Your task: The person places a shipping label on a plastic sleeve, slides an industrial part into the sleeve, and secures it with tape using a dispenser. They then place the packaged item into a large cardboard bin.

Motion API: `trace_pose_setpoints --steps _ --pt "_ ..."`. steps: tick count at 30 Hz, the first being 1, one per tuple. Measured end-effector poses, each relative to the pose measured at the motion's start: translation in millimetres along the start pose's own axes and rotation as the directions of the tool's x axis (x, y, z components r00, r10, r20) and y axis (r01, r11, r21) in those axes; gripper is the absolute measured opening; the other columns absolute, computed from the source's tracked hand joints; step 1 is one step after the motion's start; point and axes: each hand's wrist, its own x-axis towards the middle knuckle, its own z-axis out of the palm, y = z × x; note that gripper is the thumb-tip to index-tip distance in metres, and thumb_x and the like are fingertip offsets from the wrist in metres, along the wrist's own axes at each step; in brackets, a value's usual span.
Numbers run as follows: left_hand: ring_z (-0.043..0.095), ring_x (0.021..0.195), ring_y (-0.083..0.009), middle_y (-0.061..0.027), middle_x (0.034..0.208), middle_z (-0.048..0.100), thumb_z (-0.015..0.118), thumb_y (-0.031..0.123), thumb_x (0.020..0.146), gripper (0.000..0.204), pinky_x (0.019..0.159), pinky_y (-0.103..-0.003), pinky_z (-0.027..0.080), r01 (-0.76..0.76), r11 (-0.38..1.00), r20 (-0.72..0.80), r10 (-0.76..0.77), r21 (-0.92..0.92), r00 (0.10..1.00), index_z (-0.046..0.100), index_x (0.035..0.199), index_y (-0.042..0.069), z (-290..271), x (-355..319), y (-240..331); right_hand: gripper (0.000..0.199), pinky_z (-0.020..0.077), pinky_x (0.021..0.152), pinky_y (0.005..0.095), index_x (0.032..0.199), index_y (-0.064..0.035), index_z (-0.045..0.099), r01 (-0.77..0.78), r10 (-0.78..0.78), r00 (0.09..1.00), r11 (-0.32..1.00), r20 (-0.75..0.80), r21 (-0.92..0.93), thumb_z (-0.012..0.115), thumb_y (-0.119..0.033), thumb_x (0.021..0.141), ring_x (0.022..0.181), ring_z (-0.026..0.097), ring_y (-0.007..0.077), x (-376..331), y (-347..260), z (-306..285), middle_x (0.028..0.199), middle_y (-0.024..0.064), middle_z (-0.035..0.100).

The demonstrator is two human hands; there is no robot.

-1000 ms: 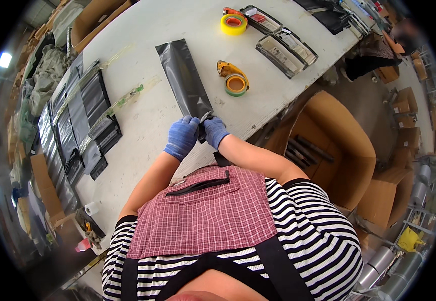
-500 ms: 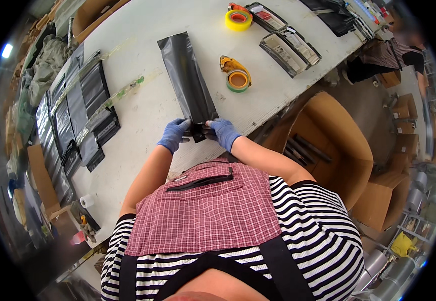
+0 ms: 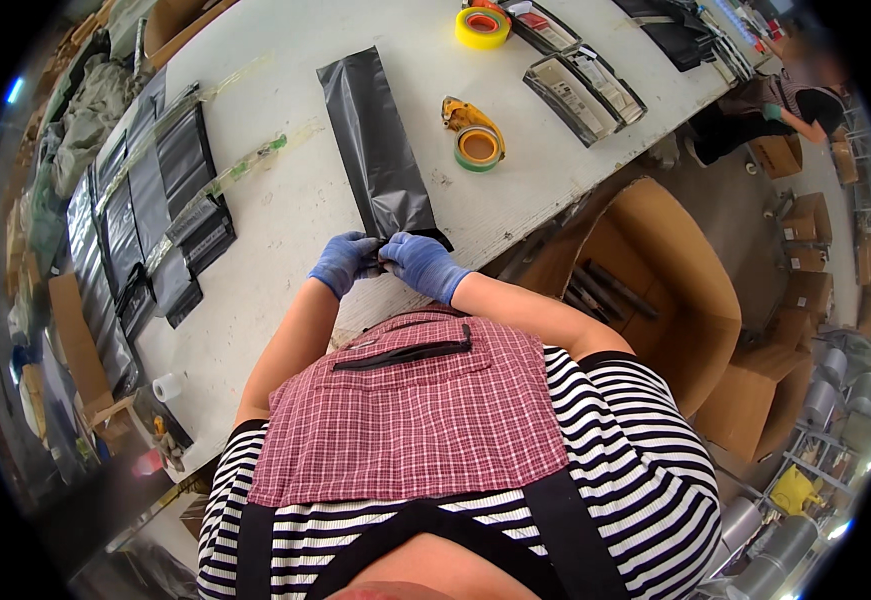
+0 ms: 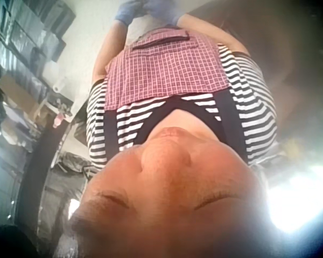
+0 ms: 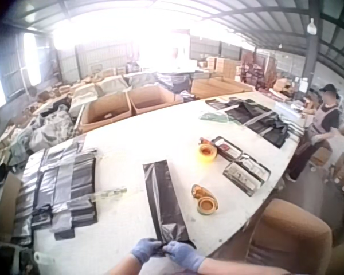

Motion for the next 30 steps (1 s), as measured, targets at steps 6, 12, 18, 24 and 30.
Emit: trace_pose_setpoints --steps 6,12,18,24,30 --pt "0.067 0.069 -0.021 -0.0104 0.086 0.068 0.06 0.015 0.093 0.02 0.058 -0.032 0.059 -0.066 0.998 -0.035 0.066 0.006 0.997 0.061 0.107 0.001 -5.5 10.2 -11.1 0.011 0.0513 0.079 0.0398 0.094 -0.0071 0.063 0.039 -0.039 0.999 0.999 0.001 0.031 0.064 -0.015 0.086 0.089 0.062 0.0321 -8.1 -4.7 -12.0 0.09 0.0111 0.063" --pt "0.067 0.071 -0.0198 -0.0109 0.088 0.069 0.061 0.015 0.093 0.02 0.057 -0.031 0.058 -0.051 0.998 -0.033 0.052 0.032 0.998 0.062 0.106 0.001 -1.2 3.5 -10.3 0.011 0.0511 0.078 0.0389 0.098 -0.0049 0.063 -0.119 0.121 0.993 0.988 -0.008 0.096 0.062 -0.01 0.089 0.088 0.062 0.0333 -27.6 -7.4 -27.7 0.092 0.0145 0.064" --pt "0.068 0.072 -0.0202 -0.0111 0.088 0.069 0.062 0.015 0.092 0.019 0.061 -0.031 0.058 -0.043 0.999 0.024 0.043 -0.004 0.999 0.062 0.104 0.001 6.4 -5.6 2.9 0.023 0.0519 0.084 0.0416 0.107 -0.0072 0.064 -0.034 0.038 0.998 0.997 0.053 -0.072 0.064 -0.02 0.088 0.096 0.062 0.0324 10.7 -4.7 -20.6 0.098 0.0131 0.065" --pt "0.068 0.07 -0.0196 -0.0104 0.087 0.069 0.063 0.016 0.092 0.02 0.06 -0.03 0.058 -0.047 0.998 0.01 0.046 0.032 0.999 0.062 0.105 0.0 1.3 3.5 -2.3 0.018 0.0516 0.082 0.0415 0.1 -0.0071 0.064 0.015 -0.006 0.99 0.998 0.14 -0.064 0.064 -0.02 0.088 0.092 0.063 0.0329 3.8 -3.5 -30.3 0.096 0.0123 0.064" --pt "0.067 0.069 -0.0187 -0.0099 0.086 0.069 0.062 0.014 0.091 0.018 0.057 -0.032 0.058 -0.042 0.985 -0.001 0.043 0.165 0.999 0.063 0.102 0.0 -3.7 2.1 -9.6 0.014 0.0506 0.076 0.0423 0.095 -0.0077 0.063 -0.254 0.272 0.947 0.96 0.173 -0.12 0.063 -0.019 0.088 0.088 0.062 0.0346 -111.3 41.7 -81.7 0.094 0.0143 0.063"
